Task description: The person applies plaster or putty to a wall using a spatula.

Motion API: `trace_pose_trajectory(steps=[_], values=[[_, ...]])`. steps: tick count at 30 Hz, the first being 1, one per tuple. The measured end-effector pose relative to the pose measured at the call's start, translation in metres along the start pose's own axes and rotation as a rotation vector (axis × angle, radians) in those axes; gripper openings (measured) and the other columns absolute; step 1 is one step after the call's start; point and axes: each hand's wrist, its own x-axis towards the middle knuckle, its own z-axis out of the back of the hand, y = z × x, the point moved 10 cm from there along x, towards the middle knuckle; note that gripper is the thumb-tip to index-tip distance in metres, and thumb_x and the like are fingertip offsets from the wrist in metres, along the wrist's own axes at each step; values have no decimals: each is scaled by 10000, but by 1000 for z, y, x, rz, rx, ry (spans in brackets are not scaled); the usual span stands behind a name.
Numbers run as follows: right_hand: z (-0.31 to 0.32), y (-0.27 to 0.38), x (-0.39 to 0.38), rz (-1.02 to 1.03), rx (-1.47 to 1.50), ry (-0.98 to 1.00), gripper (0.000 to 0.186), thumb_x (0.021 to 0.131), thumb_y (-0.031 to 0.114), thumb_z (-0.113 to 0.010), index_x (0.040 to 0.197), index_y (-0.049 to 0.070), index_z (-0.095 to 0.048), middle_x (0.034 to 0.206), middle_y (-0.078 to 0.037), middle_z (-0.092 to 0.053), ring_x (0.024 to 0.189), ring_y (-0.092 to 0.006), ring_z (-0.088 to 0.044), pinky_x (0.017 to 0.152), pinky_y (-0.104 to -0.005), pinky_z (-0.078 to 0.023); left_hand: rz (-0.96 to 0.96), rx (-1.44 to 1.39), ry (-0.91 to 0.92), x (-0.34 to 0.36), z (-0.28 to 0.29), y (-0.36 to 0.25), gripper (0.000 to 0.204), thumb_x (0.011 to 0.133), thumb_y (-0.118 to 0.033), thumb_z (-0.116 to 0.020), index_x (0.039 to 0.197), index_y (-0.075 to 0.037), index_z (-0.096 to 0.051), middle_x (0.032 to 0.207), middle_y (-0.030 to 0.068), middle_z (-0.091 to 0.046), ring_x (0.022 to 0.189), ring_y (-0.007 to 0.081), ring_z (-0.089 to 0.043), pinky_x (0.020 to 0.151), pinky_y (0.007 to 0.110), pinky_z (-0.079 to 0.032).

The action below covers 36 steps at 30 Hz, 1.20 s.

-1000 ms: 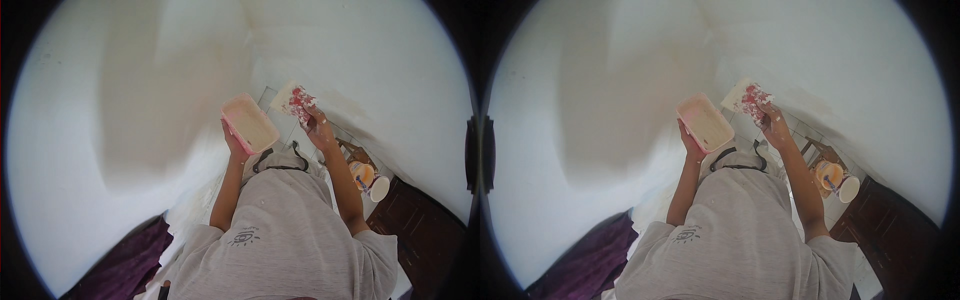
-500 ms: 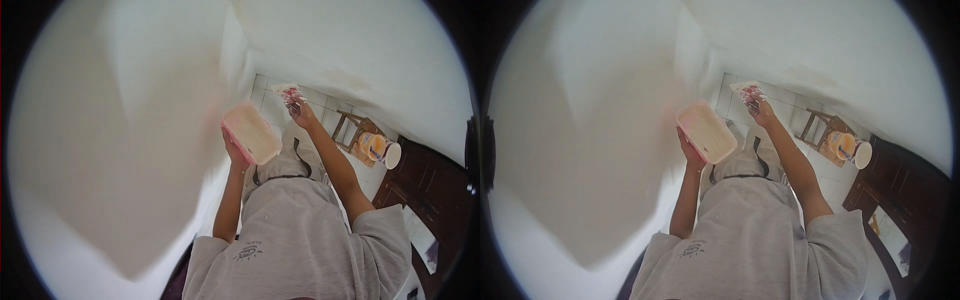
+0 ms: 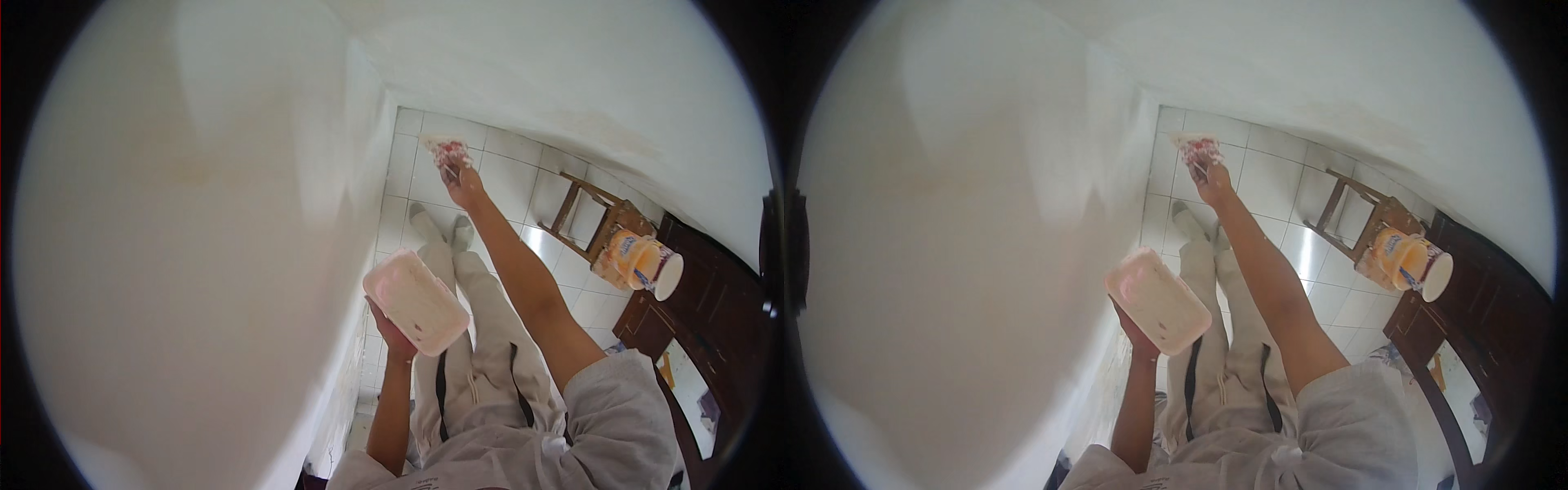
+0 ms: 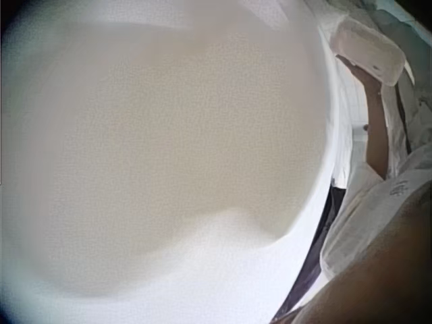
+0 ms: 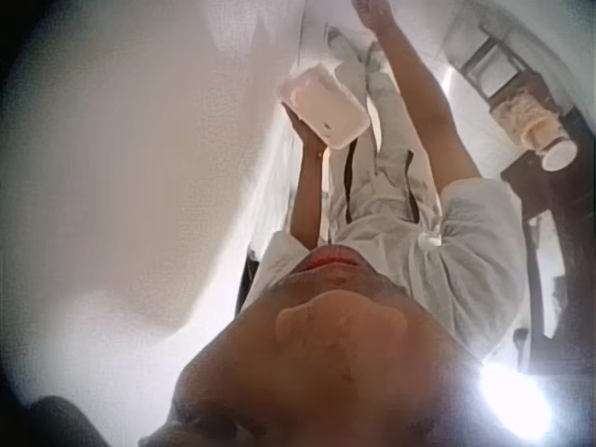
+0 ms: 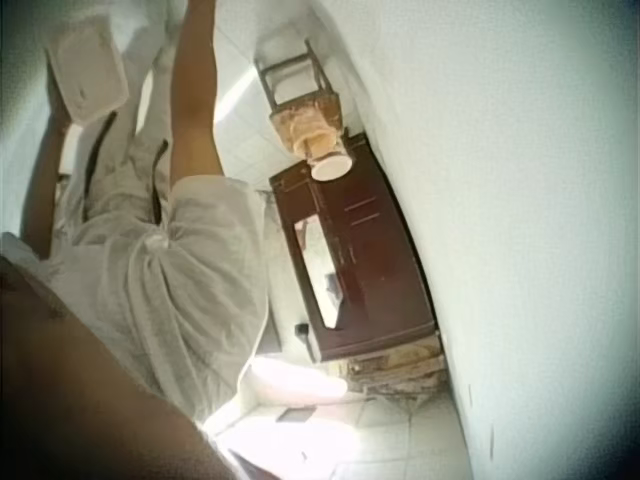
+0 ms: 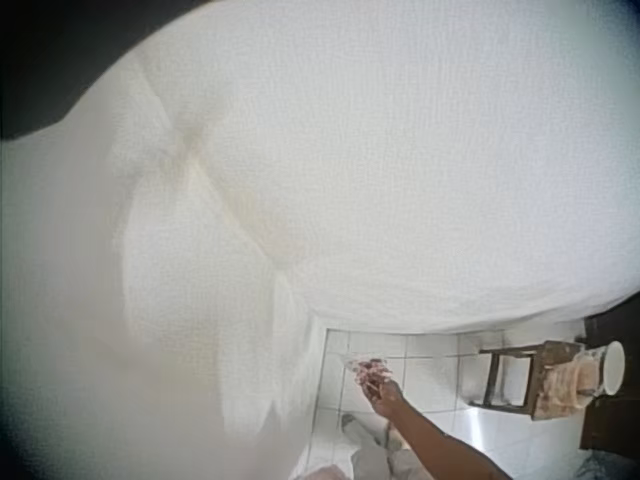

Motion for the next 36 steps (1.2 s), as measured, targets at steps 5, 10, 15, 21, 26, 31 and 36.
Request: trace_pose_trajectory(steps=[5,10,15,21,26,31,36], values=[[-37,-21,62,29,52,157,170,958,92,-593,1126,107,-570,1030,-60,-665,977,-177,-645,861,-280,-563,33,-143,-191,-13,75,55,665,1014,-673,-337,1471,-202,-441,1396,44,-545,1252,293,-555,1057,495,-465],[-65,67,141,150,294,150,215,935,-52,-556,1150,-51,-555,1104,-151,-643,959,-260,-653,850,-302,-590,115,-144,-177,9,75,81,631,1029,-648,-330,1469,-209,-442,1397,32,-543,1262,270,-548,1070,478,-455],[-111,62,51,134,433,94,196,928,-51,-549,1122,-58,-574,1108,-153,-637,955,-246,-645,855,-292,-580,50,-47,-243,2,103,35,767,989,-729,-309,1533,-191,-361,1486,71,-476,1338,303,-497,1109,510,-427],[-56,34,40,270,250,73,251,948,-2,-545,1198,6,-564,1133,-119,-624,1025,-212,-632,914,-326,-570,73,-123,-93,18,85,34,627,1029,-647,-336,1455,-202,-451,1395,38,-545,1250,263,-556,1061,481,-464],[2,-10,144,151,111,-81,210,958,2,-540,1167,10,-563,1176,-121,-646,1028,-232,-665,938,-315,-591,70,-99,-178,26,108,47,691,1013,-682,-333,1494,-191,-415,1444,40,-513,1292,276,-532,1073,494,-461],[-76,14,127,311,284,46,185,952,-28,-537,1136,-6,-547,1132,-127,-623,1062,-236,-633,1027,-341,-553,87,-63,-240,30,132,43,664,1019,-666,-337,1475,-194,-435,1411,44,-534,1262,283,-551,1062,496,-466],[-123,48,48,417,370,66,163,928,-41,-577,1090,-24,-563,1062,-107,-613,1016,-212,-621,1045,-344,-529,156,-89,-281,31,131,50,638,1025,-646,-344,1453,-186,-456,1373,52,-560,1225,295,-575,1040,501,-480]])
